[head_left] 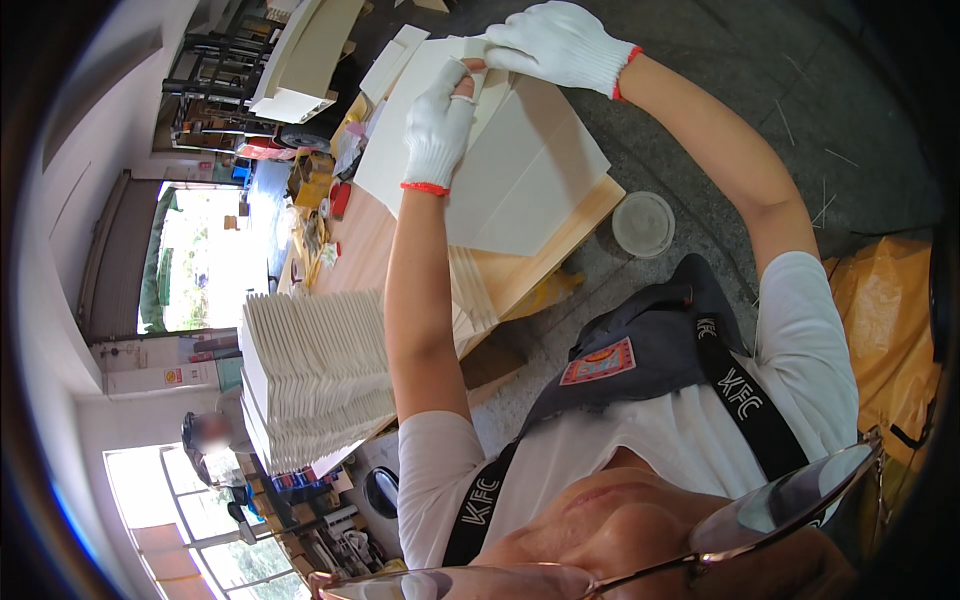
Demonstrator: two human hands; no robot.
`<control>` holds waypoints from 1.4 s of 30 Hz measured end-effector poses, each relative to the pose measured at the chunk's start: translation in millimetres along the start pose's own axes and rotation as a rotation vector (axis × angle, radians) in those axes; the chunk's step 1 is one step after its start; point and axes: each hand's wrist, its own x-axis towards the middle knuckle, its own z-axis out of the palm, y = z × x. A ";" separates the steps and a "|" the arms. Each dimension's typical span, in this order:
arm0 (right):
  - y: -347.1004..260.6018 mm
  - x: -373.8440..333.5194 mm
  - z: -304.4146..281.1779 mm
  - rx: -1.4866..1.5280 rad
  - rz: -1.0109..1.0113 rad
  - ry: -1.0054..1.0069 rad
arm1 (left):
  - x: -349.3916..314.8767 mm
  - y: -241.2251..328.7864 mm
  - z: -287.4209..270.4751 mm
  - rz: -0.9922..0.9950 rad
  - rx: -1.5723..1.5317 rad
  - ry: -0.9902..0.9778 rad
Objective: The person picks up flat white paper sheets from a stack and places them onto a pile on a table, one by one.
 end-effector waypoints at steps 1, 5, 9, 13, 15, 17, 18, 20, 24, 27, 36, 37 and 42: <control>-3.2 5.9 -3.5 0.024 0.098 -0.177 | -0.7 -1.1 -0.4 -0.002 -0.009 0.000; -14.4 10.1 3.4 0.363 0.421 -0.254 | 2.4 -5.9 -1.3 0.016 -0.045 -0.008; -17.7 0.9 8.1 0.419 0.459 -0.146 | 3.8 -10.6 -1.6 0.037 -0.077 -0.019; -22.1 -5.3 13.3 0.441 0.489 -0.078 | 3.8 -15.9 2.2 -0.001 -0.159 -0.047; -22.8 -6.6 12.1 0.455 0.496 -0.069 | 2.0 -15.4 3.7 -0.057 -0.143 -0.081; -24.4 -7.7 9.5 0.464 0.493 -0.069 | 3.3 -19.0 3.6 -0.056 -0.151 -0.080; -22.5 -8.6 11.2 0.457 0.492 -0.058 | 4.6 -18.7 3.9 -0.053 -0.156 -0.081; -18.0 -10.3 17.0 0.442 0.491 -0.036 | 5.4 -14.2 3.6 -0.070 -0.153 -0.087; -24.0 -9.6 12.8 0.444 0.478 -0.028 | 2.8 -13.9 1.7 -0.093 -0.148 -0.084; -22.1 -9.7 15.7 0.442 0.478 -0.018 | 3.5 -11.7 0.7 -0.091 -0.131 -0.085; -23.7 -9.0 7.3 0.439 0.492 -0.083 | -0.5 -3.9 -0.1 0.010 -0.088 0.019; -25.2 -7.3 4.8 0.434 0.494 -0.107 | -1.3 -3.3 -1.2 0.009 -0.045 0.032; -20.7 -9.0 12.2 0.409 0.487 -0.066 | 1.1 -1.3 -0.7 0.098 0.033 0.025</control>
